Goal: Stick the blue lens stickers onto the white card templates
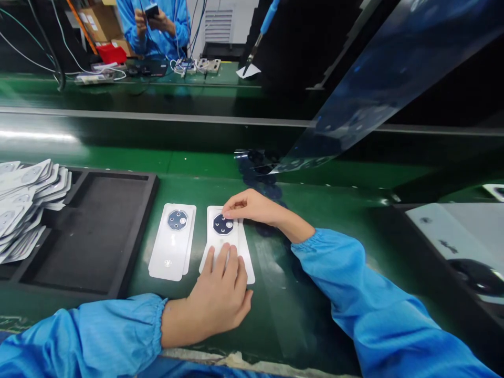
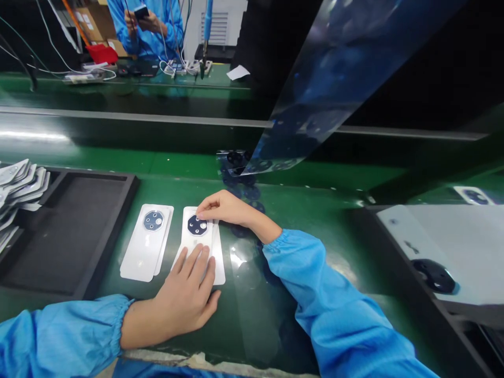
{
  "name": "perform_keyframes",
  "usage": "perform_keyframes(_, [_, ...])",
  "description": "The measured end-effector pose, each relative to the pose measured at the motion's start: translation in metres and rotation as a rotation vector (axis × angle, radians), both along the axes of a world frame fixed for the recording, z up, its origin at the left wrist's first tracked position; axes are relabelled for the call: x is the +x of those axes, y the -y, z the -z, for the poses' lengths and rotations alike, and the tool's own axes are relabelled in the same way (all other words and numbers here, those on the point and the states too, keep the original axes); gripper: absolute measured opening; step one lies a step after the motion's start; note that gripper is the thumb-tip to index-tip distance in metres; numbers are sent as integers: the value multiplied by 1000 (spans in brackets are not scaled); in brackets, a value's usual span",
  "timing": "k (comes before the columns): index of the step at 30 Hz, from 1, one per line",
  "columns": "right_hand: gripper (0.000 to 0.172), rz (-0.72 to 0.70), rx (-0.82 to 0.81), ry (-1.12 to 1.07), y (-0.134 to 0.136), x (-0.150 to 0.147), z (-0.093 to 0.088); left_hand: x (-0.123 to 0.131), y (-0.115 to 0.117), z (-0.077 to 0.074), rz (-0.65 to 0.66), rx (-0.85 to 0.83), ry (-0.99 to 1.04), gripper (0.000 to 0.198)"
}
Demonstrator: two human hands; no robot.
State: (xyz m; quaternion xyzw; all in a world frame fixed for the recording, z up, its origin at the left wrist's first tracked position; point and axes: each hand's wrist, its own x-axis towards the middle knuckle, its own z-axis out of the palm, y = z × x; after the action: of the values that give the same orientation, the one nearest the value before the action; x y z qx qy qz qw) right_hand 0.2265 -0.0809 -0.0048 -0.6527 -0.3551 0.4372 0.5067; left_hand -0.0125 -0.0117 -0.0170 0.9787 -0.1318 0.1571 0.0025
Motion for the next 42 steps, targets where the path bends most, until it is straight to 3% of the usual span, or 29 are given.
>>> perform_keyframes(37, [28, -4, 10, 15, 2, -1, 1, -1, -1, 0, -3, 5, -21, 53])
perform_keyframes(42, [29, -22, -4, 170, 3, -3, 1, -2, 0, -1, 1, 8, -19, 53])
